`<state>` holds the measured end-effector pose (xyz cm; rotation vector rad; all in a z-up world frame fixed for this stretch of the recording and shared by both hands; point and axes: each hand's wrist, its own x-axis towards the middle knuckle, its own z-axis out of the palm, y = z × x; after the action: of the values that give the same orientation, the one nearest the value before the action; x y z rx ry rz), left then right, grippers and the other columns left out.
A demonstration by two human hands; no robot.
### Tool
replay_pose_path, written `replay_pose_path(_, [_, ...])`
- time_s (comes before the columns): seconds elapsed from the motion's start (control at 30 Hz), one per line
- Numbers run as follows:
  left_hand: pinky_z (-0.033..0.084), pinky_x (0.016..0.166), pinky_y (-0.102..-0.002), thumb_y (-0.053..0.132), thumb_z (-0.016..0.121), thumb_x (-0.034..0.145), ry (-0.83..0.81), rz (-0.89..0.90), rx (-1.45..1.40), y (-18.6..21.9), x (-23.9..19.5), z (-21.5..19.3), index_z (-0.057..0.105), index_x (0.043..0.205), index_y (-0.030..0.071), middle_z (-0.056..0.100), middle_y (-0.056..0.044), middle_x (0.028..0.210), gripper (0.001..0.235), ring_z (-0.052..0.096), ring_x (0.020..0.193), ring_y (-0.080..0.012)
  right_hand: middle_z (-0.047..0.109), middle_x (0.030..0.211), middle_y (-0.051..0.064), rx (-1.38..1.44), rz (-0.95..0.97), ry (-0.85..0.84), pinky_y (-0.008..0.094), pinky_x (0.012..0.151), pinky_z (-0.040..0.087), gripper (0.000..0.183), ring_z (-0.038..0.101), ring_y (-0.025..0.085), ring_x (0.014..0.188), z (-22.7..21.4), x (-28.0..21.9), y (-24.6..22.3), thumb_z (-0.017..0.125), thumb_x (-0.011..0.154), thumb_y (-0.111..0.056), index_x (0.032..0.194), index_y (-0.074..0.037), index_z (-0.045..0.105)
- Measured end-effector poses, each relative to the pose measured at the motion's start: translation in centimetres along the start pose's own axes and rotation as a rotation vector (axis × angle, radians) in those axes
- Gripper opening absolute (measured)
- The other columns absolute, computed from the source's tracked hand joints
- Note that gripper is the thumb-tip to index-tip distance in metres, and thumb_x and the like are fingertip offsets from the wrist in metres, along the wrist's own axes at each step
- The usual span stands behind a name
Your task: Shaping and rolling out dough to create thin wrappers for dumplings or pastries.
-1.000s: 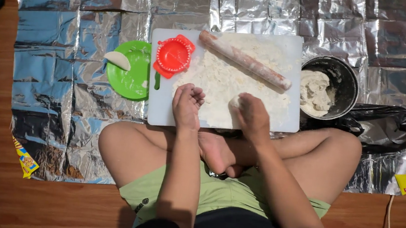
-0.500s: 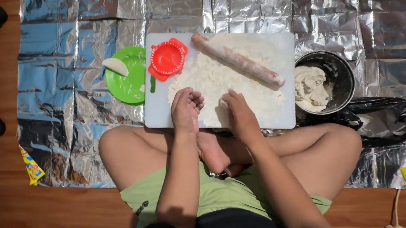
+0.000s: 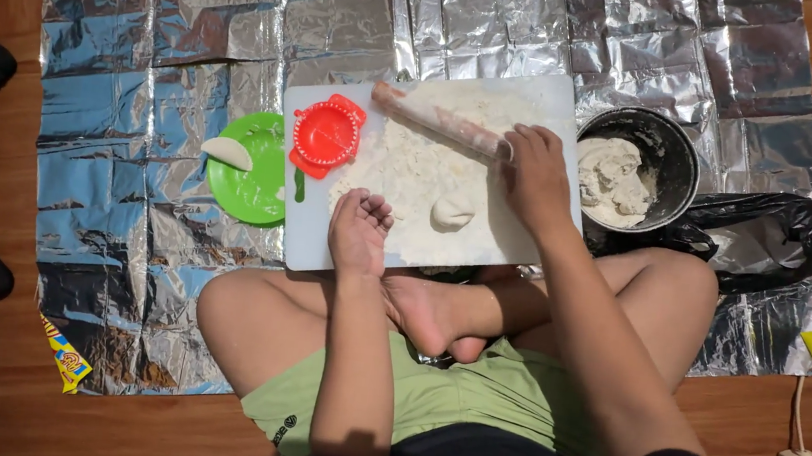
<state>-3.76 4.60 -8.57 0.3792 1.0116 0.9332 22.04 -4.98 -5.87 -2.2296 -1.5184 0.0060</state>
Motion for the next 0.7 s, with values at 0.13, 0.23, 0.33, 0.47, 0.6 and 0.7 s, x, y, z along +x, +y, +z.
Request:
replay_pose_path(0.13, [0.057,0.064,-0.026,0.027,0.062,0.095,0.011,0.016,0.029,0.7,-0.9,0.8,0.064,0.094,0.016,0.070,-0.007,0.081,0.010,0.070,0.070,-0.0181,0.065,0.126,0.001,-0.088,0.037,-0.145,0.040,0.110,0.047,0.034,0.053,0.024,0.132,1.1,0.2,0.8,0.061,0.101,-0.011,0.134,-0.019,0.062])
replay_pose_path(0.23, [0.052,0.065,-0.021,0.026,0.060,0.095,0.012,0.130,0.176,2.6,-3.1,2.4,0.060,0.101,0.015,0.068,-0.005,0.081,0.012,0.068,0.071,-0.0139,0.068,0.119,0.006,-0.056,-0.054,-0.075,0.046,0.102,0.052,0.031,0.059,0.030,0.124,-1.0,-0.5,0.1,0.065,0.099,-0.006,0.129,-0.016,0.065])
replay_pose_path(0.33, [0.049,0.069,-0.019,0.022,0.065,0.093,-0.008,0.388,0.359,5.0,-5.5,3.9,0.060,0.097,0.012,0.068,-0.004,0.078,0.011,0.065,0.072,-0.0102,0.071,0.110,0.006,0.061,-0.096,-0.021,0.047,0.094,0.056,0.033,0.065,0.033,0.114,-2.7,-2.6,0.3,0.072,0.093,-0.003,0.122,-0.017,0.069])
replay_pose_path(0.47, [0.055,0.080,-0.030,0.015,0.064,0.097,-0.004,0.899,0.667,5.9,-6.0,6.0,0.063,0.105,0.006,0.068,-0.011,0.089,0.012,0.068,0.081,-0.0198,0.067,0.098,0.003,0.175,-0.088,-0.014,0.046,0.086,0.058,0.041,0.070,0.028,0.100,-3.0,-5.6,1.6,0.077,0.087,-0.012,0.121,-0.033,0.069])
replay_pose_path(0.6, [0.050,0.098,-0.045,0.017,0.075,0.087,-0.121,1.368,1.149,3.8,-1.2,5.9,0.067,0.103,0.009,0.066,-0.008,0.099,0.019,0.066,0.102,-0.0328,0.071,0.093,0.008,0.247,-0.191,-0.017,0.047,0.084,0.057,0.034,0.070,0.034,0.102,-4.2,-6.6,0.3,0.077,0.083,-0.003,0.111,-0.020,0.071])
replay_pose_path(0.7, [0.038,0.113,-0.057,0.026,0.070,0.094,-0.254,1.111,1.405,3.6,-0.7,6.6,0.068,0.114,0.002,0.065,-0.021,0.123,0.031,0.051,0.133,-0.0450,0.073,0.095,0.002,0.206,-0.194,-0.029,0.045,0.086,0.057,0.034,0.070,0.029,0.104,-3.8,-6.4,0.8,0.077,0.085,-0.007,0.114,-0.022,0.071])
